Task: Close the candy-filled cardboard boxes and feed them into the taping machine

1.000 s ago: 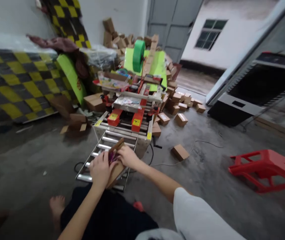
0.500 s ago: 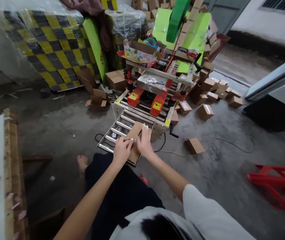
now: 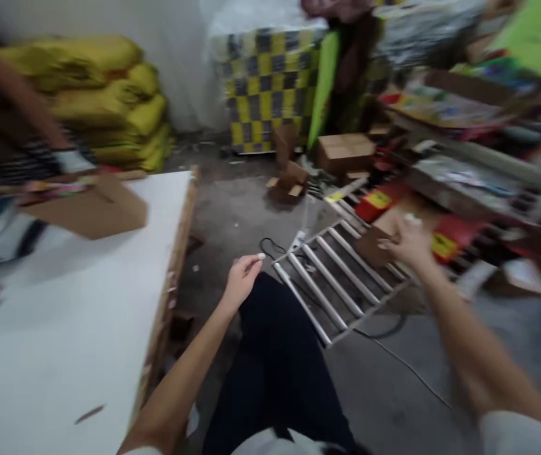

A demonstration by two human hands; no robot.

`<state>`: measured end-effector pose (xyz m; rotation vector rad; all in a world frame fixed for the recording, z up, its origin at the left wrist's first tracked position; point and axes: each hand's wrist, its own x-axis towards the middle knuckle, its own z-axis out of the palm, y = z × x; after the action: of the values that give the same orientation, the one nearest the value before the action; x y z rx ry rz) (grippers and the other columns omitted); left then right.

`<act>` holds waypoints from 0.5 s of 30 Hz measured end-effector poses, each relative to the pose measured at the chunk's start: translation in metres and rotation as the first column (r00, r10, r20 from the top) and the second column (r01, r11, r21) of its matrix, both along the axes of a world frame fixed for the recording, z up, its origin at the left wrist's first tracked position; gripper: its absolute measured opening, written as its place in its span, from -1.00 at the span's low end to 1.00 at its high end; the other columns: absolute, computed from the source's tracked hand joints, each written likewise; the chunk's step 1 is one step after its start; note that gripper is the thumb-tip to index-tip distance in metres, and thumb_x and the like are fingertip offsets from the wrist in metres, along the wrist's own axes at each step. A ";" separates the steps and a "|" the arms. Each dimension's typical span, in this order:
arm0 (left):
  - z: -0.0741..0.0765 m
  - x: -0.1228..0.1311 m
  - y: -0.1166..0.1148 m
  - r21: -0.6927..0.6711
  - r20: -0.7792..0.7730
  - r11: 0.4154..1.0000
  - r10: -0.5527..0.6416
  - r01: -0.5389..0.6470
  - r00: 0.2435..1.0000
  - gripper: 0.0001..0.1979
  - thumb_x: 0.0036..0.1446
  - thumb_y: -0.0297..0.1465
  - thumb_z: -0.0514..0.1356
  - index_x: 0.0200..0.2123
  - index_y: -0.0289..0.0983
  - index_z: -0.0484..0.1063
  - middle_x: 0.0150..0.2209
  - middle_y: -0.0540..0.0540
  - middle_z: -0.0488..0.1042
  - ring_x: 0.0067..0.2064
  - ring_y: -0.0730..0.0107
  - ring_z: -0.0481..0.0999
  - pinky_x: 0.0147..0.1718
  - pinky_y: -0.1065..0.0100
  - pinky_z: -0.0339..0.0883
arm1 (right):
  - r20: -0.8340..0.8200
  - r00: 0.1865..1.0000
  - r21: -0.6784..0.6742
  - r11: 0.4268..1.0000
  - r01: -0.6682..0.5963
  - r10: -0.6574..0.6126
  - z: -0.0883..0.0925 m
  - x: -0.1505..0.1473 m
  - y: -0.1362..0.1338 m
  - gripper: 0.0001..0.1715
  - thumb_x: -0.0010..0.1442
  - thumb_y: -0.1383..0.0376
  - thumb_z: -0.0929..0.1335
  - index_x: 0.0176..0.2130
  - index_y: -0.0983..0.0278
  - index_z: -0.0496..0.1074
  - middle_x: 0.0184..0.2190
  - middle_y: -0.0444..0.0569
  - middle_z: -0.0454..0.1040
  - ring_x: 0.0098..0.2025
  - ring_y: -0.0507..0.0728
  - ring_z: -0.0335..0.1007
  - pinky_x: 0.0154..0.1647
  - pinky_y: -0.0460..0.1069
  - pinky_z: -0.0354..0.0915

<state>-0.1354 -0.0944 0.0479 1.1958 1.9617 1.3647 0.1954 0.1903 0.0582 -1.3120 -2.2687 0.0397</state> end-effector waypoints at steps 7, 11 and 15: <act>0.057 -0.183 -0.086 0.154 -0.618 0.789 0.546 -0.595 0.565 -0.55 0.17 -0.35 0.24 0.08 -0.45 0.37 0.10 -0.39 0.41 0.20 -0.02 0.36 0.22 -0.03 0.23 | -0.065 0.997 -0.008 0.999 0.046 -0.046 -0.072 -0.019 -0.016 -0.14 0.33 -0.09 0.15 0.39 0.37 0.16 0.32 0.58 0.04 0.43 0.57 -0.11 0.20 0.55 -0.06; 0.106 -0.274 -0.092 0.058 -0.827 0.754 0.404 -0.654 0.392 -0.43 0.27 -0.34 0.19 0.16 -0.71 0.21 0.21 -0.48 0.26 0.32 -0.19 0.18 0.28 -0.14 0.04 | 0.088 0.993 -0.202 0.978 -0.055 0.074 -0.125 -0.030 -0.107 -0.34 0.27 0.00 0.19 0.25 0.18 0.32 0.24 0.37 0.27 0.29 0.51 0.21 0.20 0.53 0.10; 0.129 -0.327 -0.071 -0.092 -0.893 0.735 0.237 -0.671 0.383 -0.47 0.30 -0.37 0.18 0.10 -0.78 0.19 0.26 -0.49 0.26 0.33 -0.09 0.19 0.27 -0.08 0.09 | 0.056 0.987 -0.279 0.951 -0.130 0.151 -0.153 -0.018 -0.144 -0.37 0.23 -0.01 0.19 0.15 0.19 0.41 0.12 0.24 0.43 0.21 0.45 0.34 0.12 0.46 0.28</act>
<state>-0.4627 -0.1657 0.1773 1.1898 3.3155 0.3367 0.1770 0.0467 -0.0952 -1.3019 -2.4882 0.3734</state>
